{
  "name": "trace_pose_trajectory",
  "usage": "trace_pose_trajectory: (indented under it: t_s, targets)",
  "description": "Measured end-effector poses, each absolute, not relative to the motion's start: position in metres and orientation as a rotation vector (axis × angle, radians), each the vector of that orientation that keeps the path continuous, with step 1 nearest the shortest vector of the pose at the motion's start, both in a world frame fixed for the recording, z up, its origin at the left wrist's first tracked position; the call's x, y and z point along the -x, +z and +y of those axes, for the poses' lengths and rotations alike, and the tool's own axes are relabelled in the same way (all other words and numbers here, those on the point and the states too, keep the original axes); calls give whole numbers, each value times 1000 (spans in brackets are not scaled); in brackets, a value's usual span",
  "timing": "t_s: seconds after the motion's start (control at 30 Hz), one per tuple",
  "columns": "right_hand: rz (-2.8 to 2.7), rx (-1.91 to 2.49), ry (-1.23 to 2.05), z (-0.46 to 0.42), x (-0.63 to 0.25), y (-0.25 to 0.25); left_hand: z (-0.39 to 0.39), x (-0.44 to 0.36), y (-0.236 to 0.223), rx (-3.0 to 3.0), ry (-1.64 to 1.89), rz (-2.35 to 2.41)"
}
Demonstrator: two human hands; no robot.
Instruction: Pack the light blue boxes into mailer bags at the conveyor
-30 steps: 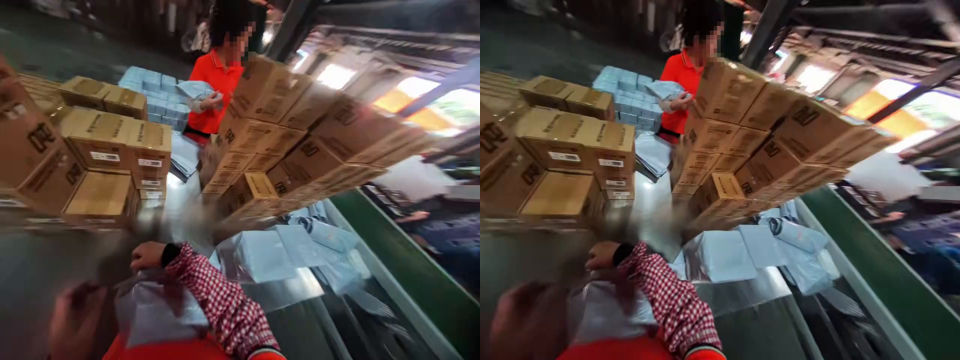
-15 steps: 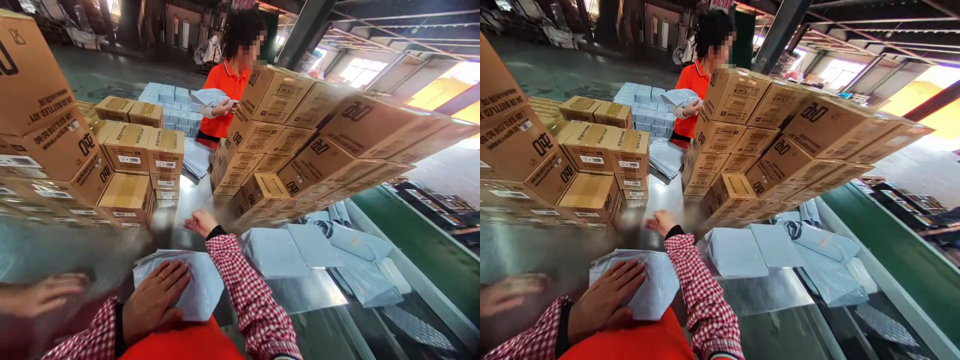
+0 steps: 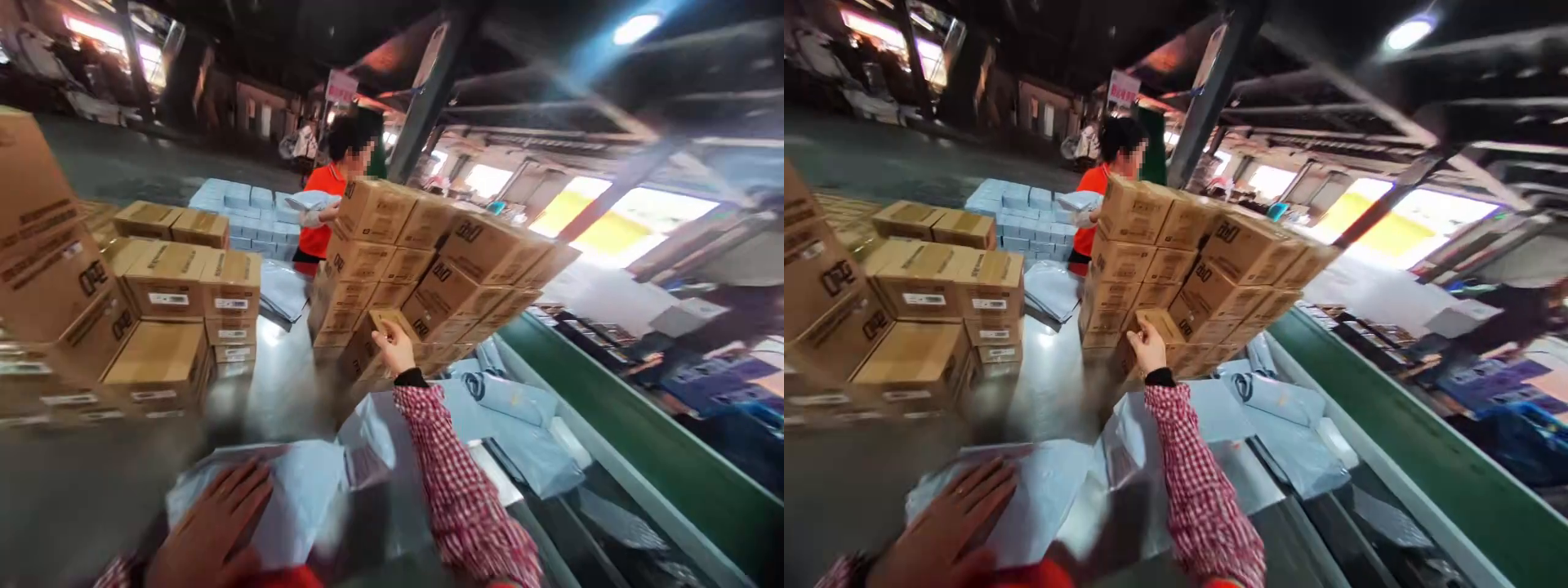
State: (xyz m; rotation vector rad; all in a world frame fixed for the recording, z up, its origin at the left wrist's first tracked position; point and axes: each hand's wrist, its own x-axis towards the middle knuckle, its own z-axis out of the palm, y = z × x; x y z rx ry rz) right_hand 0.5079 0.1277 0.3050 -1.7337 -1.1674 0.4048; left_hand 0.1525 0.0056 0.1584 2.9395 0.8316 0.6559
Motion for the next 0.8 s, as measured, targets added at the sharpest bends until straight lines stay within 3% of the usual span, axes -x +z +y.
trace_pose_trajectory:
  t_s: [0.13,0.23,0.33,0.57,0.7,0.8]
  targets:
    - [-1925,1378,483,11,-407,245,-7,-155,168,-2759,515,918]
    - [-2195,1675,467,-39,-368,210,-2,-154,172,-2699,460,921]
    - [-2122,1837,617,-37,-369,179,17,-145,166,-2620,425,934]
    - [-1637,1477,917,-29,-384,112,34,-132,125,-1817,754,1071]
    - [-1496,1461,1015,-34,-376,99,31,-144,129,-1338,889,1181]
    - [-1451,1487,1006,-35,-368,91,37,-150,139,-1183,765,1225]
